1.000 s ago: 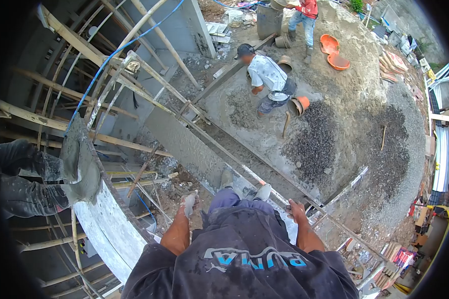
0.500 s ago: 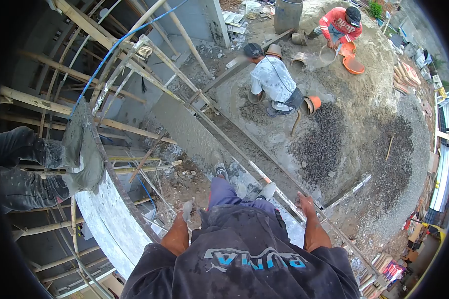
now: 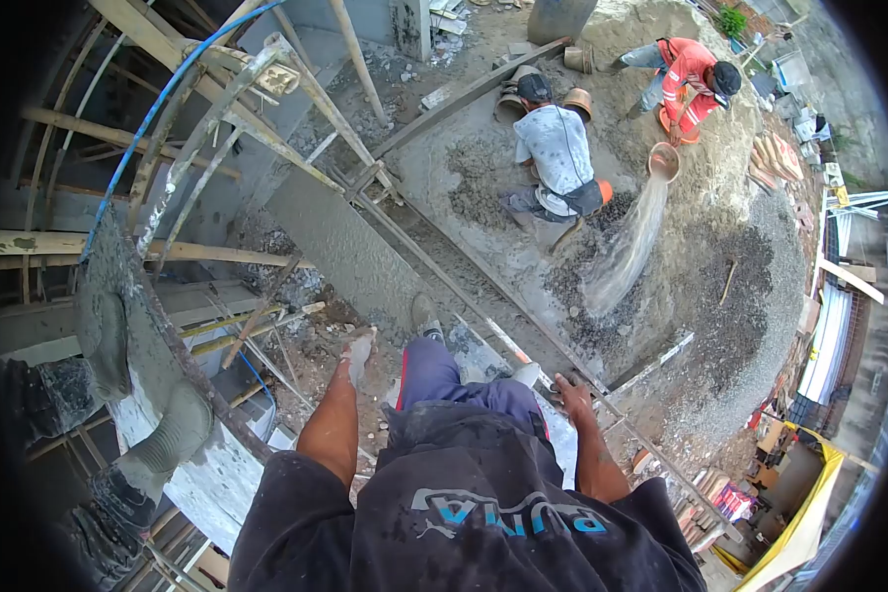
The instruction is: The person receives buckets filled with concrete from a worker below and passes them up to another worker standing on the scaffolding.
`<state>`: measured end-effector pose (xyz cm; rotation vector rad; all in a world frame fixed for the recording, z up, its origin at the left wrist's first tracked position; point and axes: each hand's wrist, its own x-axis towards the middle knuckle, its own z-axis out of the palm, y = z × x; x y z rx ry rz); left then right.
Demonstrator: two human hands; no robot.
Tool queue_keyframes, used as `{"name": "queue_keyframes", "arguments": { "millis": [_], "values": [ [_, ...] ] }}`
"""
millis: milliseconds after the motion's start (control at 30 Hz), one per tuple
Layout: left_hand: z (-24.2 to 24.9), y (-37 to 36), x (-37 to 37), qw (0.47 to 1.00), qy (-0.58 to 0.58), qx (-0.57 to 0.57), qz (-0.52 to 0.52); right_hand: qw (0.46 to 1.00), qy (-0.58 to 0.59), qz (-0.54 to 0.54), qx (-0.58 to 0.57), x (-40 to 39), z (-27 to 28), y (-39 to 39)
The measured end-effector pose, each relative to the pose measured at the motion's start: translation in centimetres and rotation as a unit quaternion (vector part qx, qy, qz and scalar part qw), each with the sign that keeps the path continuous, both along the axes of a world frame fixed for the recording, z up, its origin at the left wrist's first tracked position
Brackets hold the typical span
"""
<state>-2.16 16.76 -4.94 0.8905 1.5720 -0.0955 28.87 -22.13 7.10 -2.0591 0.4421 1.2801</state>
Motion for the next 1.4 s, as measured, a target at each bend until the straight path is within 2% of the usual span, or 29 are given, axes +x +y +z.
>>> {"name": "queue_keyframes", "arguments": {
  "millis": [33,200,267,300,367,567,700,867,1000,1100,1200,1400],
  "values": [
    [-0.2,1.8,0.8,1.0,-0.006,0.015,-0.013,1.0,-0.003,0.027,0.016,0.4,0.4,1.8],
    [1.0,7.4,2.9,0.999,-0.044,0.029,0.006,0.997,-0.065,0.019,0.041,1.7,2.3,6.8],
    [2.5,8.1,4.1,0.998,-0.035,0.043,0.01,0.998,-0.051,0.028,0.037,2.8,1.9,6.7],
    [1.7,8.2,3.9,0.998,-0.034,0.043,-0.004,0.998,-0.044,0.032,0.036,3.2,1.6,6.5],
    [-0.9,7.7,2.4,0.998,-0.032,0.046,-0.03,0.999,-0.027,0.014,0.021,3.8,1.8,6.3],
    [0.9,2.0,1.9,0.999,0.012,-0.004,0.03,1.0,-0.002,-0.011,0.013,5.3,-0.8,3.1],
    [2.5,-1.0,1.8,0.994,0.093,-0.058,0.009,0.999,0.024,-0.035,0.01,5.5,-1.4,1.4],
    [0.7,-2.9,-0.2,0.993,0.088,-0.074,0.034,0.999,0.04,-0.014,-0.026,5.5,-2.5,-0.9],
    [-0.1,-2.2,-0.3,0.993,0.091,-0.064,0.031,0.999,0.019,-0.03,-0.033,5.6,-1.4,1.6],
    [1.2,0.5,1.8,0.991,0.106,-0.074,-0.043,0.999,0.006,-0.044,-0.025,5.6,-1.3,4.5],
    [-3.3,3.1,1.0,0.993,0.065,-0.1,-0.002,1.0,0.005,-0.03,-0.008,5.2,-1.1,9.4],
    [-2.5,8.3,3.2,0.997,-0.005,-0.072,0.04,0.996,0.027,0.078,0.011,4.3,-1.5,18.7]
  ]
}}
